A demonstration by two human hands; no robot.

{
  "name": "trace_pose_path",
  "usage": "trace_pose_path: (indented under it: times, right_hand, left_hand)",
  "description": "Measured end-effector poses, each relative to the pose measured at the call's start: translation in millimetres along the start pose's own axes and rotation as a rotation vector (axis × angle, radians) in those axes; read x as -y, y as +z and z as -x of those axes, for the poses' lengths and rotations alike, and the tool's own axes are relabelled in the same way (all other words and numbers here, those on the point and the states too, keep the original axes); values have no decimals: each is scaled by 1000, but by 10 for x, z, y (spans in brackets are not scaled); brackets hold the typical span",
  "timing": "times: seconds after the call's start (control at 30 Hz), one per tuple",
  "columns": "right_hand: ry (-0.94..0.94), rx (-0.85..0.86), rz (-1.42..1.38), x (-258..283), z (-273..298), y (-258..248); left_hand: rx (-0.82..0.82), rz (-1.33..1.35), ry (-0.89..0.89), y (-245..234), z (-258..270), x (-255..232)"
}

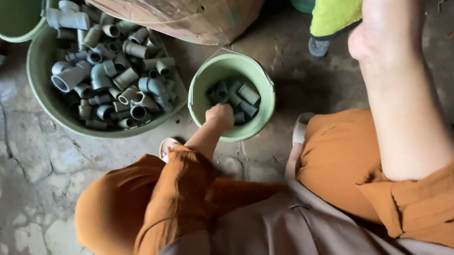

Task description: The person sits on the floor and wipes small gray plastic pipe fittings with a green cloth, picking each piece from a bucket, cleaning it, and placing it into a cardboard box. The person handles the parts one at a time and continues the process for the duration of the clip.

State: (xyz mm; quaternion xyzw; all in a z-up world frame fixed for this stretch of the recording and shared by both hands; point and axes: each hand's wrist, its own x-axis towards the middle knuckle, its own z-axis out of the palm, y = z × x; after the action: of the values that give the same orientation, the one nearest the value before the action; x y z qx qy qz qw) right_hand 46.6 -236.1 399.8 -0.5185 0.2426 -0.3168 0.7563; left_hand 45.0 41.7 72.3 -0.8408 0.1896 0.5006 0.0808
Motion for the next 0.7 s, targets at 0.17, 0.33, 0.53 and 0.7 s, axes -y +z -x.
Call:
trace_pose_path:
  times: [0.17,0.33,0.53,0.7]
  right_hand:
    - [49,-1,127,142,86,92]
    - [64,84,179,164,117,170]
    - [101,148,205,214,175,295]
    - [108,203,246,237,140,279]
  left_hand:
    - [-490,350,-122,623,-651,47]
    - [-922,-18,-51,518,-829,-151]
    - [-637,-338,-42,456,-1334,170]
    - [-1049,-312,59,573,-1265,249]
